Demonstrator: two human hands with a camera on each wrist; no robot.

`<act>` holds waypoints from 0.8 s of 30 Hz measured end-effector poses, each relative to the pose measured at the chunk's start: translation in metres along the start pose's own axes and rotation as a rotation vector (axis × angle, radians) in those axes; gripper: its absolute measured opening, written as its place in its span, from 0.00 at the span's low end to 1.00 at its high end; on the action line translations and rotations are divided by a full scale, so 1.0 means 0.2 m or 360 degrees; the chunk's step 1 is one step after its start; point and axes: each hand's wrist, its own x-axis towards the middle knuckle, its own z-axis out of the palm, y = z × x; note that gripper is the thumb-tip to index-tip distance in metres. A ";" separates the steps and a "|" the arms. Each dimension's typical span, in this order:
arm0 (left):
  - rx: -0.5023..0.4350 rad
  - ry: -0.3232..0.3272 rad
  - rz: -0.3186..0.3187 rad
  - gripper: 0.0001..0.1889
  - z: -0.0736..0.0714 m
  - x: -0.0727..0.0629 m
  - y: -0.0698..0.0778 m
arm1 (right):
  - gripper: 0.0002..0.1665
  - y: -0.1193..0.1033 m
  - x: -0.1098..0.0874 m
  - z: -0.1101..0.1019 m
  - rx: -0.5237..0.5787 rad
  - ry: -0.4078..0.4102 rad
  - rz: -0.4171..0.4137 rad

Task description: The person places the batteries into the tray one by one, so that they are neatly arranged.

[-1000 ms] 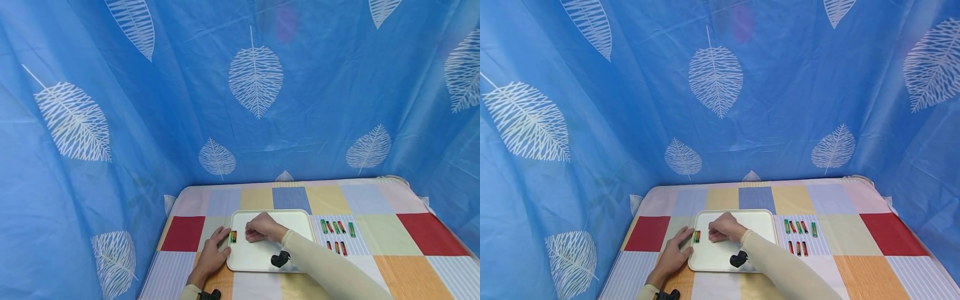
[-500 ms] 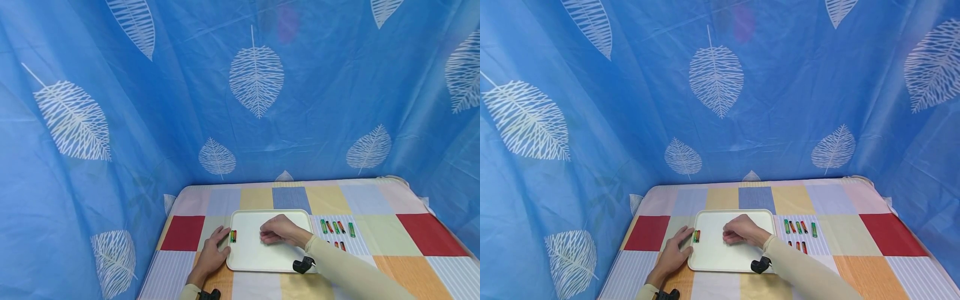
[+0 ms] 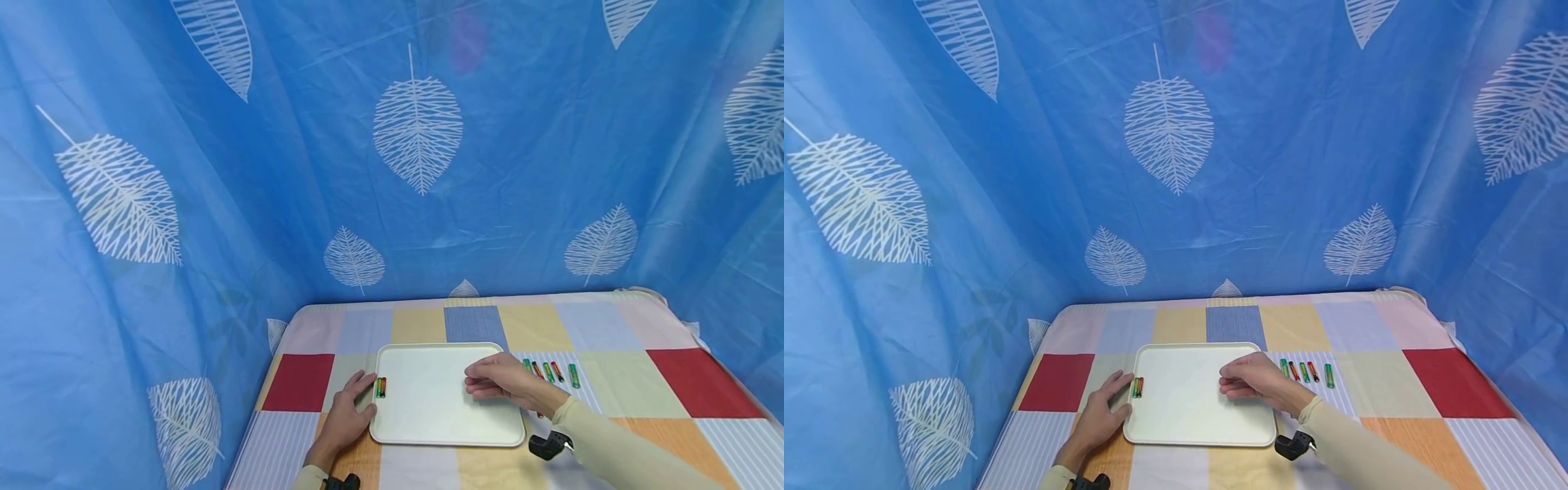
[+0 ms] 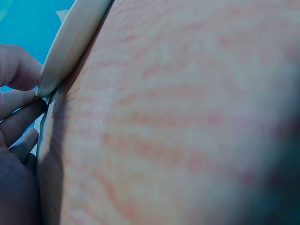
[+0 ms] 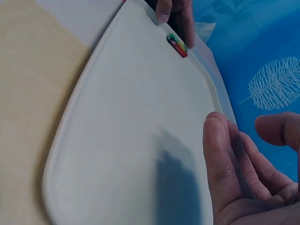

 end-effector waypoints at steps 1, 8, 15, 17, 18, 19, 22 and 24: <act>-0.0006 0.0001 -0.0006 0.32 0.00 0.00 0.00 | 0.26 0.00 -0.02 -0.02 0.0003 0.0015 0.0008; -0.0009 -0.0006 -0.0006 0.32 0.00 0.00 0.01 | 0.29 0.04 -0.15 -0.17 0.0070 0.0106 0.0091; -0.0002 -0.0014 0.0006 0.32 0.00 0.01 0.01 | 0.33 0.06 -0.29 -0.36 0.0084 0.0144 0.0138; 0.0002 -0.0015 0.0009 0.32 0.00 0.01 0.01 | 0.32 0.06 -0.34 -0.41 0.0088 0.0144 0.0140; 0.0002 -0.0017 0.0005 0.32 0.00 0.01 0.01 | 0.31 0.06 -0.36 -0.43 0.0095 0.0142 0.0139; 0.0004 -0.0018 -0.0007 0.32 0.00 0.01 0.01 | 0.31 0.06 -0.38 -0.45 0.0103 0.0146 0.0143; 0.0024 -0.0020 -0.0022 0.32 0.00 0.01 0.01 | 0.31 0.06 -0.44 -0.52 0.0121 0.0166 0.0155; 0.0029 -0.0016 -0.0035 0.32 0.00 0.01 0.00 | 0.30 0.06 -0.47 -0.56 0.0137 0.0186 0.0172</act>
